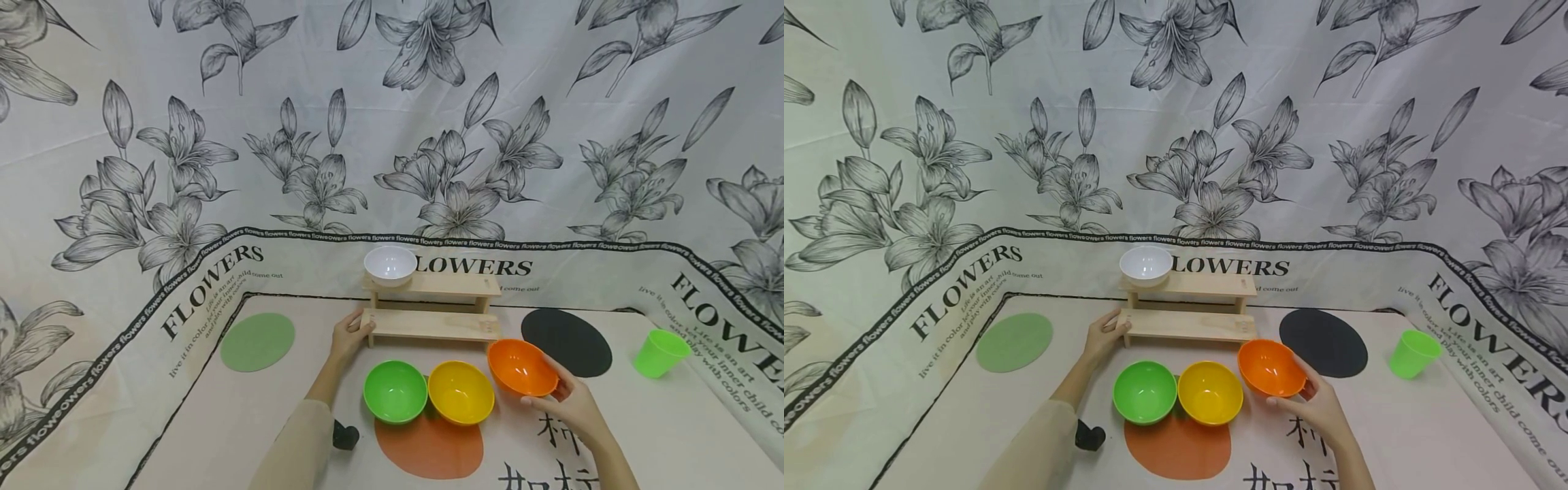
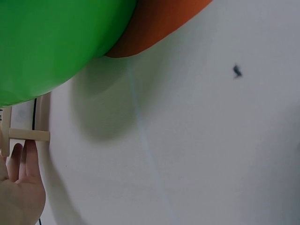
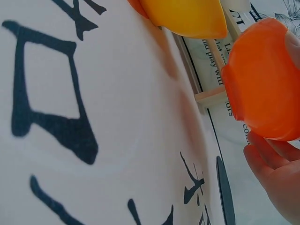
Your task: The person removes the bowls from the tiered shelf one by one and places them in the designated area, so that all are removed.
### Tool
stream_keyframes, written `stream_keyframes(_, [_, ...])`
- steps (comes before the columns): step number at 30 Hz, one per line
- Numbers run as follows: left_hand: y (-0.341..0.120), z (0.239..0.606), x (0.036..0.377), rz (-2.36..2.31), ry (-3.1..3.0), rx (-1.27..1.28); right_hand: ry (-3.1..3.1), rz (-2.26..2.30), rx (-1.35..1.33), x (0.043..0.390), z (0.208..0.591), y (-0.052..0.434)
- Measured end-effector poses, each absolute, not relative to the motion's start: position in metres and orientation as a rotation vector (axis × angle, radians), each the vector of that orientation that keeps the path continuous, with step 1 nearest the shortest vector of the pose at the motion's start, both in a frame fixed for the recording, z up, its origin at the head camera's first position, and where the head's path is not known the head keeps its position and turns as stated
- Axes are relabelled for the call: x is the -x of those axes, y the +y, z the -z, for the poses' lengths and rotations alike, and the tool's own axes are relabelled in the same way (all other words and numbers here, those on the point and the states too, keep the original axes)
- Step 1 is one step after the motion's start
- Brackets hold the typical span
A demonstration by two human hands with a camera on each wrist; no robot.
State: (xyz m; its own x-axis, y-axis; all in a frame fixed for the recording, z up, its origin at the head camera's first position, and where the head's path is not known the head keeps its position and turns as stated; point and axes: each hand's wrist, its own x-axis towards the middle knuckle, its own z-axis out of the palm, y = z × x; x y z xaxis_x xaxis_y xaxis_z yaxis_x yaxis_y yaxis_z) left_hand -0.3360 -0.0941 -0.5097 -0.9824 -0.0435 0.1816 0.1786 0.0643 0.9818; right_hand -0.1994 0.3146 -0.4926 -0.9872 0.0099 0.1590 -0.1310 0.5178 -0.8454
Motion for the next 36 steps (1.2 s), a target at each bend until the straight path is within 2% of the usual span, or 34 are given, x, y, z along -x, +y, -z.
stream_keyframes(11, [-0.089, 0.501, 0.333, 2.031, -2.248, -0.017, -2.683, -1.483, -0.036, 0.184, 0.481, 0.305])
stream_keyframes(19, [-0.089, 0.500, 0.331, 2.014, -2.249, 0.033, -2.757, -1.482, 0.045, 0.178, 0.478, 0.303])
stream_keyframes(28, [-0.091, 0.473, 0.311, 2.103, -2.233, 0.098, -2.795, -1.493, 0.046, 0.176, 0.482, 0.305])
stream_keyframes(36, [-0.089, 0.469, 0.307, 2.114, -2.240, 0.098, -2.809, -1.562, 0.054, 0.176, 0.483, 0.308])
